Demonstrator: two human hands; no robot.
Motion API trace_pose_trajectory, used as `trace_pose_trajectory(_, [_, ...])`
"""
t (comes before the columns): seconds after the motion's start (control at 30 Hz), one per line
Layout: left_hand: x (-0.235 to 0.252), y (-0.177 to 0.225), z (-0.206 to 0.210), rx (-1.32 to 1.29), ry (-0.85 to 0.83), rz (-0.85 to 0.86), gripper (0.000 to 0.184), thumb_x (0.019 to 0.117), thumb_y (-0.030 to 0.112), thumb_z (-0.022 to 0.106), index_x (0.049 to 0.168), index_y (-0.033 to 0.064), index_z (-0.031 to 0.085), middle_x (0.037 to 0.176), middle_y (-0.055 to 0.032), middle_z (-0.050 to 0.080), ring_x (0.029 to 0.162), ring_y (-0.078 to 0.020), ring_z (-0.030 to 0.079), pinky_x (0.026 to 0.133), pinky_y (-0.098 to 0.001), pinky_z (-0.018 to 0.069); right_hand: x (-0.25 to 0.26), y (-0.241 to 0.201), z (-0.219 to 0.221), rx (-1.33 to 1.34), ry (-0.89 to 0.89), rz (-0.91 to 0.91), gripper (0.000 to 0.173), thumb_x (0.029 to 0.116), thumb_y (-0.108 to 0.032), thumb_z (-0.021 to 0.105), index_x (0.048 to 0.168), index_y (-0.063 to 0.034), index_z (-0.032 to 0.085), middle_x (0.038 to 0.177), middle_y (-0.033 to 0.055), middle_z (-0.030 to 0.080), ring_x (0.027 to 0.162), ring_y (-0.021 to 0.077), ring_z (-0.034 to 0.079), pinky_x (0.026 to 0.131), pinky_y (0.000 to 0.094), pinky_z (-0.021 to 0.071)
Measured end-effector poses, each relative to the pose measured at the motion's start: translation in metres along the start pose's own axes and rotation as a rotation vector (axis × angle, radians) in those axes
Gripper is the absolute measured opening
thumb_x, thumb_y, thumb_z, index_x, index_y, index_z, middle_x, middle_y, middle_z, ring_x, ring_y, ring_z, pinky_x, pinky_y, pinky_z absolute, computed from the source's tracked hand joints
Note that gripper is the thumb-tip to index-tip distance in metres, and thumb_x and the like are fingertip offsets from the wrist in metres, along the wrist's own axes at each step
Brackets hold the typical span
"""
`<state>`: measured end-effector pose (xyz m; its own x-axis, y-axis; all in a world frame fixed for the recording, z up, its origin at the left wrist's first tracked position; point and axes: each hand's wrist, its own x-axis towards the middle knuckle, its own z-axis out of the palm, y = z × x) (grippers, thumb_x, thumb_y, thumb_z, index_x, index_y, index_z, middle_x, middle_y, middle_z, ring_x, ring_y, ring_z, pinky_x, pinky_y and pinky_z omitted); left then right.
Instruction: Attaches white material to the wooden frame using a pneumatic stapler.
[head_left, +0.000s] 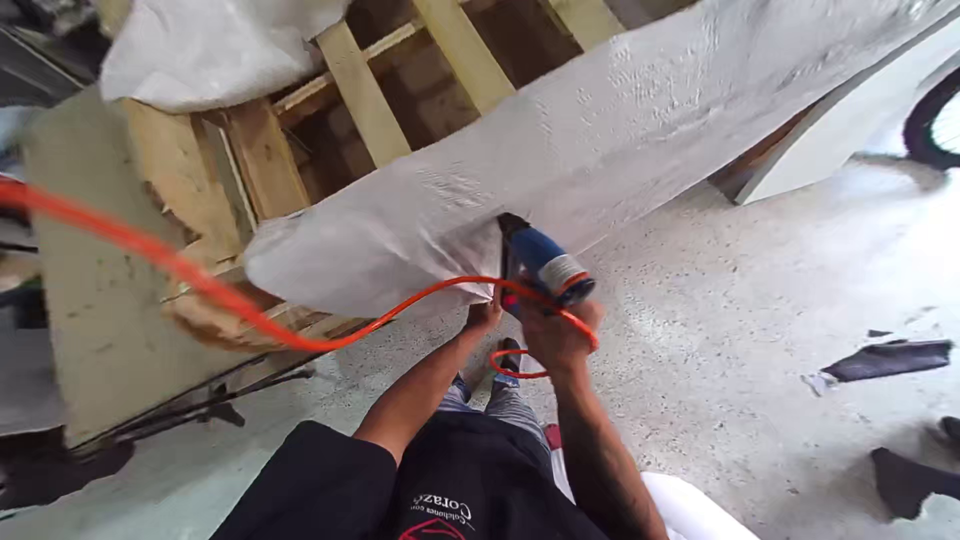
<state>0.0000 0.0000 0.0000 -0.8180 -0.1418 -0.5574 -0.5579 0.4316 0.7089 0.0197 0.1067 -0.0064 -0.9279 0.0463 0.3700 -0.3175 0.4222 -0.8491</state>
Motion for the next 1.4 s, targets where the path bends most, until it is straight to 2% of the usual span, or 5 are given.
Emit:
trace_pose_trajectory(0.2, [-0.024, -0.296, 0.066, -0.697, 0.47, -0.196, 0.094, 0.0864, 0.04, 0.082, 0.155, 0.0021, 0.03, 0.146, -0.0262, 0.05, 0.125, -0.0346, 0.061, 0.097, -0.053, 0.0581, -0.041, -0.044, -0.072, -0.041, -0.054, 0.19, 0.025, 0.0936, -0.025, 0.076, 0.104, -0.0035, 0.069, 0.075, 0.0015, 0.072, 0.059, 0.0146, 0.069, 0.057, 0.0378, 0.063])
trace_pose_trajectory(0.47, [-0.097, -0.181, -0.077, -0.699, 0.701, 0.44, 0.087, 0.0841, 0.03, 0.085, 0.146, -0.0067, 0.038, 0.141, -0.0216, 0.054, 0.132, -0.0243, 0.055, 0.112, -0.0413, 0.0499, -0.097, -0.053, -0.048, 0.113, -0.036, 0.488, 0.023, 0.0972, -0.024, 0.071, 0.106, -0.003, 0.065, 0.066, 0.0028, 0.066, 0.052, 0.0181, 0.063, 0.053, 0.0379, 0.0598])
trace_pose_trajectory(0.63, [-0.122, -0.16, -0.039, -0.933, 0.548, 0.355, 0.029, 0.1103, 0.018, 0.044, 0.104, -0.0023, 0.064, 0.078, -0.0051, 0.068, 0.068, -0.0127, 0.066, 0.065, -0.0343, 0.0602, -0.121, -0.069, -0.047, 0.236, -0.051, 0.533, 0.017, 0.0942, -0.019, 0.071, 0.101, -0.0038, 0.068, 0.065, 0.0034, 0.065, 0.051, 0.0178, 0.062, 0.053, 0.0369, 0.0594])
trace_pose_trajectory(0.87, [-0.082, -0.192, -0.064, -0.506, 0.572, 0.313, 0.042, 0.0933, 0.032, 0.075, 0.111, -0.0054, 0.067, 0.094, -0.005, 0.076, 0.089, -0.0074, 0.073, 0.086, -0.0308, 0.0629, -0.099, -0.042, -0.048, 0.187, -0.103, 0.464, 0.019, 0.0915, -0.024, 0.076, 0.097, -0.0073, 0.071, 0.067, 0.0025, 0.069, 0.052, 0.0176, 0.065, 0.051, 0.0378, 0.0596])
trace_pose_trajectory(1.4, [-0.035, -0.229, -0.073, -0.019, 0.542, 0.521, 0.03, 0.1048, 0.021, 0.059, 0.113, -0.0058, 0.068, 0.104, -0.0093, 0.075, 0.101, -0.0094, 0.072, 0.096, -0.0324, 0.0594, -0.051, -0.016, 0.002, 0.079, 0.122, 0.075, 0.025, 0.0889, -0.026, 0.08, 0.099, -0.0058, 0.07, 0.087, 0.0026, 0.075, 0.081, 0.0089, 0.073, 0.073, 0.0334, 0.0629])
